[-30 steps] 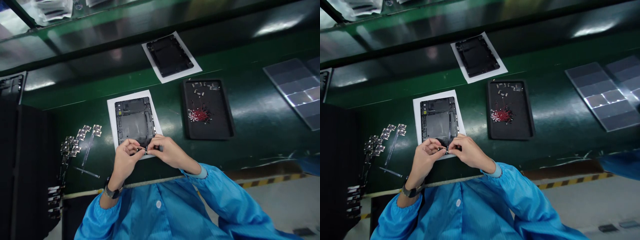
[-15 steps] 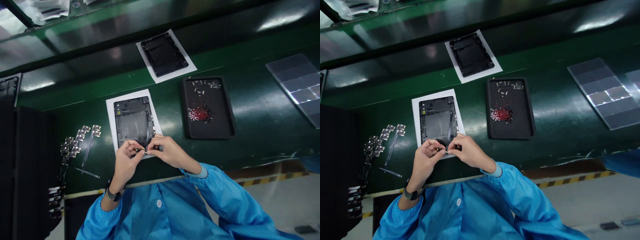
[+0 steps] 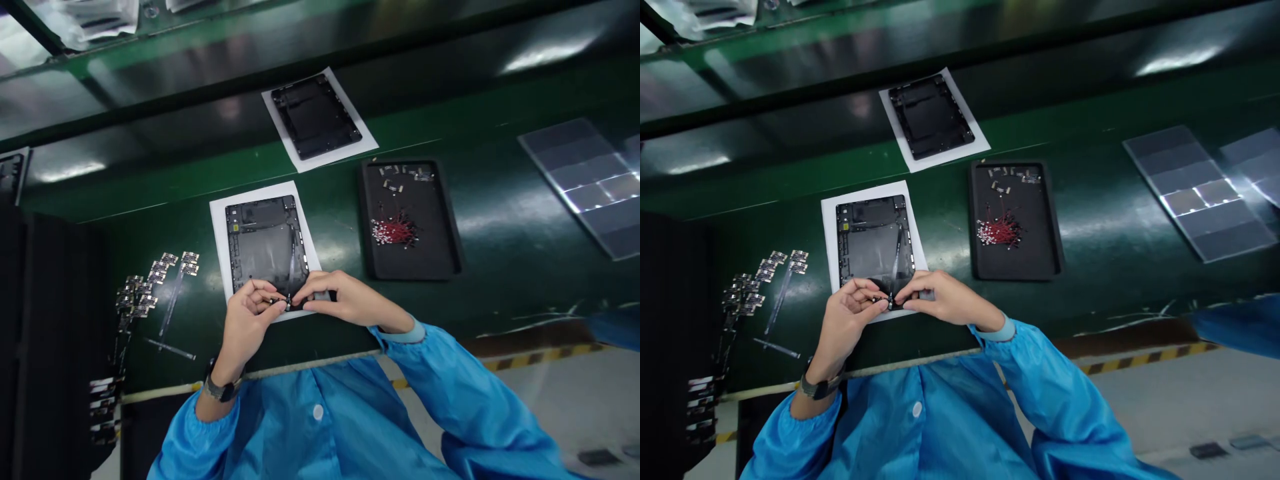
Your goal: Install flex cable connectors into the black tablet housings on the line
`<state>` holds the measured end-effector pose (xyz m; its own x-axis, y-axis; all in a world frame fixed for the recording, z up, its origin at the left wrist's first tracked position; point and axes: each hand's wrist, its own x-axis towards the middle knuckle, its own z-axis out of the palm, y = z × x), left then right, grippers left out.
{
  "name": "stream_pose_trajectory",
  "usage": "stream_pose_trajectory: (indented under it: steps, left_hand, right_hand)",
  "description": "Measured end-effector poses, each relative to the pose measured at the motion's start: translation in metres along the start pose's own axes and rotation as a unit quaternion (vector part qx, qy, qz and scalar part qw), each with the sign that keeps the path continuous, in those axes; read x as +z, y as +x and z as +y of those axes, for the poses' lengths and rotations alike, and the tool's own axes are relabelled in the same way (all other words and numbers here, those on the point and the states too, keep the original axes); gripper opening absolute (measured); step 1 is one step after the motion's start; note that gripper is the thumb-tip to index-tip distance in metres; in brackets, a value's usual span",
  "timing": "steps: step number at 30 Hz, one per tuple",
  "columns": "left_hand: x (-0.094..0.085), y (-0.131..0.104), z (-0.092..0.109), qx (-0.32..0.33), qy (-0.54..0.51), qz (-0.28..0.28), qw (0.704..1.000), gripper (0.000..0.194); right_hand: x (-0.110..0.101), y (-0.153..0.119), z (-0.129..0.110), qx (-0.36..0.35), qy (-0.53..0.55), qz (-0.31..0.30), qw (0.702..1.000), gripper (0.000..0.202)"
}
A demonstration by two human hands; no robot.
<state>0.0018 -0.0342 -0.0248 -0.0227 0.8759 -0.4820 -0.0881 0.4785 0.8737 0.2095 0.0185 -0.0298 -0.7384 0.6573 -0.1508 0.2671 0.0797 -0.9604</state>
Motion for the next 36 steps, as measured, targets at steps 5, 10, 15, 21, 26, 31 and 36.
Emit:
stream_pose_trajectory:
  steps: [5, 10, 15, 21, 26, 31, 36]
  left_hand:
    - [0.0, 0.0, -0.003, 0.005, -0.009, -0.002, 1.0, 0.029]
    - [0.0, 0.001, -0.005, 0.013, -0.011, -0.004, 1.0, 0.029]
    - [0.0, 0.001, -0.004, 0.009, -0.004, -0.005, 1.0, 0.028]
    - [0.0, 0.0, 0.0, -0.005, 0.0, -0.015, 1.0, 0.027]
    - [0.0, 0.0, 0.001, -0.009, 0.012, -0.024, 1.0, 0.025]
    - [0.003, 0.0, 0.002, -0.012, 0.019, -0.027, 0.999, 0.023]
    - [0.002, 0.001, 0.003, -0.019, 0.014, -0.035, 0.999, 0.025]
  right_hand:
    - [0.019, 0.005, 0.001, 0.023, -0.034, 0.084, 0.996, 0.009]
    - [0.024, 0.009, 0.001, 0.026, -0.042, 0.09, 0.995, 0.008]
    - [0.022, 0.009, -0.001, 0.028, -0.035, 0.089, 0.995, 0.008]
    - [0.019, 0.009, -0.003, 0.043, -0.015, 0.065, 0.997, 0.009]
    - [0.018, 0.009, -0.004, 0.058, 0.0, 0.06, 0.996, 0.008]
    - [0.017, 0.01, -0.005, 0.07, 0.008, 0.061, 0.996, 0.009]
    - [0.014, 0.009, -0.006, 0.064, 0.018, 0.05, 0.997, 0.011]
